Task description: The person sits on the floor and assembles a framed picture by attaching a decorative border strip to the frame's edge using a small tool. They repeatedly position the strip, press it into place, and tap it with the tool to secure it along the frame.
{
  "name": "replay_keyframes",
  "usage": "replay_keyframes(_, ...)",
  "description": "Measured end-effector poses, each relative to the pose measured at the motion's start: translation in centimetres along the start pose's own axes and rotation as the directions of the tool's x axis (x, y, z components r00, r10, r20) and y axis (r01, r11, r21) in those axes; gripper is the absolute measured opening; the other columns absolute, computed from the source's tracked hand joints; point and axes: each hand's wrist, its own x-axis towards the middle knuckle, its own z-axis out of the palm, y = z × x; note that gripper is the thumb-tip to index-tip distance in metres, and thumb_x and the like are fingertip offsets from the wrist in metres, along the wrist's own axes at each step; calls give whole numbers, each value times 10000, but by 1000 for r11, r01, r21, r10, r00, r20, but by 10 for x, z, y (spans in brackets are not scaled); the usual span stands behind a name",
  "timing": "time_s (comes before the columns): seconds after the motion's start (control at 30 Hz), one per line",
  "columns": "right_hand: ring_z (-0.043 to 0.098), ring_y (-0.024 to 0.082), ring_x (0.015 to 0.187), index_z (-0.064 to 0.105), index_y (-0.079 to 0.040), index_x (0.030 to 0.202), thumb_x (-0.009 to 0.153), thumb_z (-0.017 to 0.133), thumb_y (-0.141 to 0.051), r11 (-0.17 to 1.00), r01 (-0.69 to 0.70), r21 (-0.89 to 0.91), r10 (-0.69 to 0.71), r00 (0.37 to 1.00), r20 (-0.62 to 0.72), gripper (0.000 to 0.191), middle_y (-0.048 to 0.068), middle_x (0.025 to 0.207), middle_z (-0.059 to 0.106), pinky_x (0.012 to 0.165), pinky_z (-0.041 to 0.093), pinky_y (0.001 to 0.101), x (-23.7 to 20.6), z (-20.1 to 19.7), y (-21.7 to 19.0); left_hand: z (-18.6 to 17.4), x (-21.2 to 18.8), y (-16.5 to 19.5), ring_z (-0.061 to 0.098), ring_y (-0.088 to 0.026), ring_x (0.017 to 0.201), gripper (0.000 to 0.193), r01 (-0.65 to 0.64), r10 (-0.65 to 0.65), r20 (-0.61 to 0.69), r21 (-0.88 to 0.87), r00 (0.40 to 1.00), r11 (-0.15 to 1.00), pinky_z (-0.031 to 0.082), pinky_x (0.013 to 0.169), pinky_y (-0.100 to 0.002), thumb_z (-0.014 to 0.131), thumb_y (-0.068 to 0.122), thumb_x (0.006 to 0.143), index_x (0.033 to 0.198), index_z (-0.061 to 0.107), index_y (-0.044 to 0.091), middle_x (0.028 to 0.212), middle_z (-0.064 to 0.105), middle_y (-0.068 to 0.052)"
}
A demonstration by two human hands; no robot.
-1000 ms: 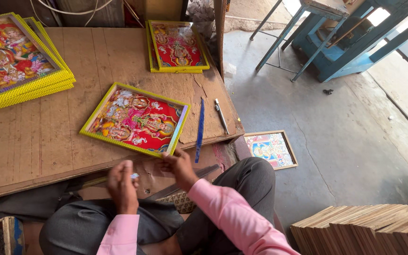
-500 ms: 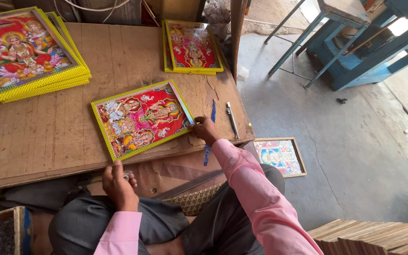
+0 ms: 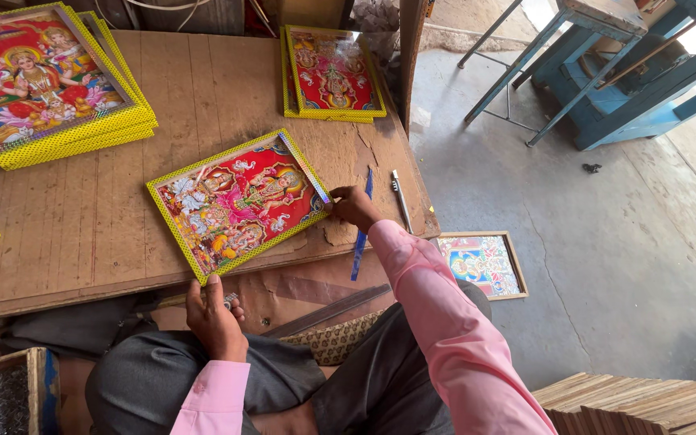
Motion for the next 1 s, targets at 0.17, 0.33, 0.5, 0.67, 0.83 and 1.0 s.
replay_keyframes(0.17,658,168,605,744,-62,1170,834,810,-219,982,68,-174,-86,992,-95,377,90,763,730,557,536,341,12,0,-1,0,-19,-16,466,-80,512,446,9,-4,85,-62,996,998,349,405,-236,646,339,1018,1292,586,-8,801,529,-44)
replay_keyframes(0.33,735,258,715,794,-78,1118,808,784,-174,900,237,-367,-308,940,-149,325,157,825,745,672,562,403,20,1,2,3,-52,-33,495,-81,557,489,81,-81,90,-3,993,997,374,423,-227,638,297,956,1346,525,24,893,597,-18)
replay_keyframes(0.5,715,352,889,744,-26,1184,818,837,-200,864,294,-408,-434,846,-310,416,249,1051,726,764,561,417,1,3,7,-3,-53,-27,521,-83,590,533,142,-140,140,-5,980,990,382,448,-225,581,226,923,1401,476,16,923,595,-18)
replay_keyframes(0.67,753,243,956,690,-7,1263,864,797,-226,972,210,-107,-230,944,-235,467,212,1247,697,779,610,338,-51,7,2,-4,-54,-29,511,-77,588,523,147,-161,210,79,964,986,388,452,-220,573,195,927,1414,513,13,848,565,-18)
replay_keyframes(0.83,720,193,900,707,21,1225,889,778,-187,962,221,164,-206,973,-102,401,150,1140,760,746,589,329,-109,34,2,-5,-59,-35,482,-79,626,608,-21,7,342,39,940,999,397,520,-219,549,143,922,1502,410,20,809,562,-31)
replay_keyframes(1.0,691,124,956,723,36,1178,919,753,-134,904,156,399,-203,976,78,312,86,1071,763,857,575,279,-148,63,1,-5,-56,-31,555,-100,787,771,-222,215,563,-56,798,973,510,697,-253,638,168,960,1597,214,79,950,583,-35)
